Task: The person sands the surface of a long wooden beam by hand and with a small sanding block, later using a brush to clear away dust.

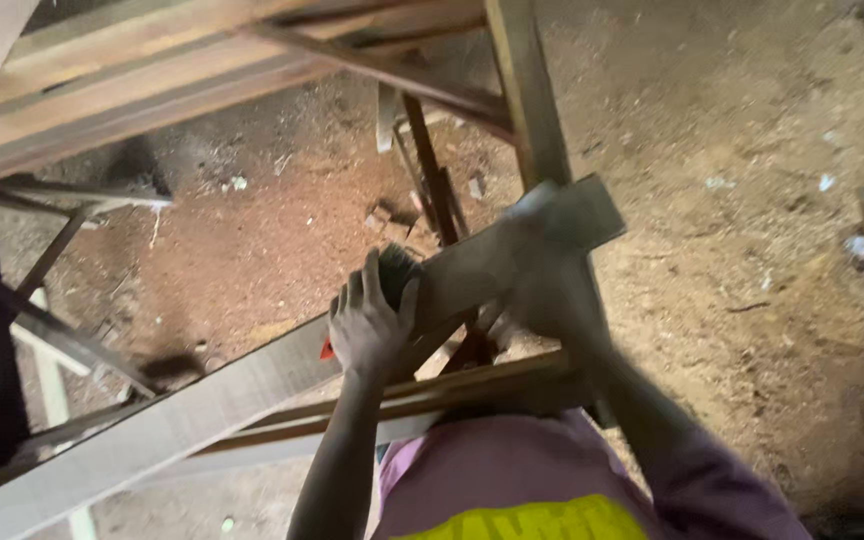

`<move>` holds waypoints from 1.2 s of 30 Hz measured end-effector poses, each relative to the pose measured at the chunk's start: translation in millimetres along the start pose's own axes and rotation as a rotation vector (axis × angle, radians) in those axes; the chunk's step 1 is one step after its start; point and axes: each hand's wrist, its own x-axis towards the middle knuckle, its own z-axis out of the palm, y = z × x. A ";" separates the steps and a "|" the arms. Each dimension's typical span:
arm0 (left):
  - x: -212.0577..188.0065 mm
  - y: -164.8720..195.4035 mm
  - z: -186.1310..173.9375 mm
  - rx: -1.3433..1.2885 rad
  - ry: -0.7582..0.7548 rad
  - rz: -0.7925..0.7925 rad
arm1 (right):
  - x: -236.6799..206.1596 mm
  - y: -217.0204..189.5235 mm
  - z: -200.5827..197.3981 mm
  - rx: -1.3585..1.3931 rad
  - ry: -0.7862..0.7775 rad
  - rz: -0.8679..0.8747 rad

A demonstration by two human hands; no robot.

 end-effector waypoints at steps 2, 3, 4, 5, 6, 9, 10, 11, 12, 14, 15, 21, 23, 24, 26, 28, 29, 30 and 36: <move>0.5 -0.4 -1.1 -0.013 -0.047 -0.014 | -11.5 -5.7 -3.6 0.077 -0.001 -0.213; 0.9 -0.4 -1.8 -0.020 -0.078 -0.018 | -14.0 -3.1 -6.0 0.039 -0.013 -0.118; 1.2 0.1 -2.5 -0.029 -0.113 -0.026 | -8.0 8.8 -6.7 -0.024 -0.027 0.024; 1.6 0.8 -3.3 -0.033 -0.116 -0.039 | -5.4 16.2 -8.9 -0.067 -0.027 0.130; 1.8 1.9 -4.4 -0.039 -0.123 -0.053 | 2.4 26.5 -9.6 -0.101 -0.008 0.220; 2.2 6.8 -8.7 -0.048 -0.125 -0.069 | 5.3 17.5 -0.9 -0.017 0.002 0.126; 2.5 8.6 -11.0 -0.051 -0.099 -0.066 | 3.0 9.8 1.2 0.019 0.006 0.002; 2.9 10.4 -12.9 -0.057 -0.120 -0.078 | -1.1 2.8 1.5 0.066 -0.003 -0.145; 3.5 12.2 -15.5 -0.055 -0.146 -0.090 | -3.4 3.1 0.0 0.082 -0.007 -0.171; 5.3 14.9 -20.1 -0.049 -0.167 -0.106 | -1.3 15.3 -3.7 0.020 -0.013 -0.033; 6.3 15.7 -22.4 -0.044 -0.166 -0.113 | 1.4 20.9 -5.2 -0.034 -0.004 0.086; 12.0 15.9 -27.4 -0.049 -0.267 -0.175 | 6.4 -13.9 11.2 0.031 0.041 -0.098; 12.1 14.6 -26.2 -0.027 -0.308 -0.187 | 4.5 -4.0 17.1 0.066 0.039 -0.170; 11.6 14.1 -25.2 -0.026 -0.313 -0.190 | 2.7 5.9 19.3 0.020 0.023 -0.043; 10.9 12.5 -23.9 -0.021 -0.254 -0.166 | -1.7 47.5 20.6 -0.069 0.028 0.175; 10.2 11.1 -22.9 -0.018 -0.161 -0.093 | -8.3 72.9 25.0 -0.078 0.040 0.274; 10.0 10.6 -22.5 -0.031 -0.191 -0.111 | -10.9 76.2 28.8 -0.060 0.038 0.273; 10.2 10.5 -21.9 -0.044 -0.215 -0.128 | -12.3 75.4 30.8 -0.065 0.054 0.282; 10.9 11.7 -14.0 0.004 -0.261 -0.141 | -13.0 -15.9 27.5 0.037 0.072 0.045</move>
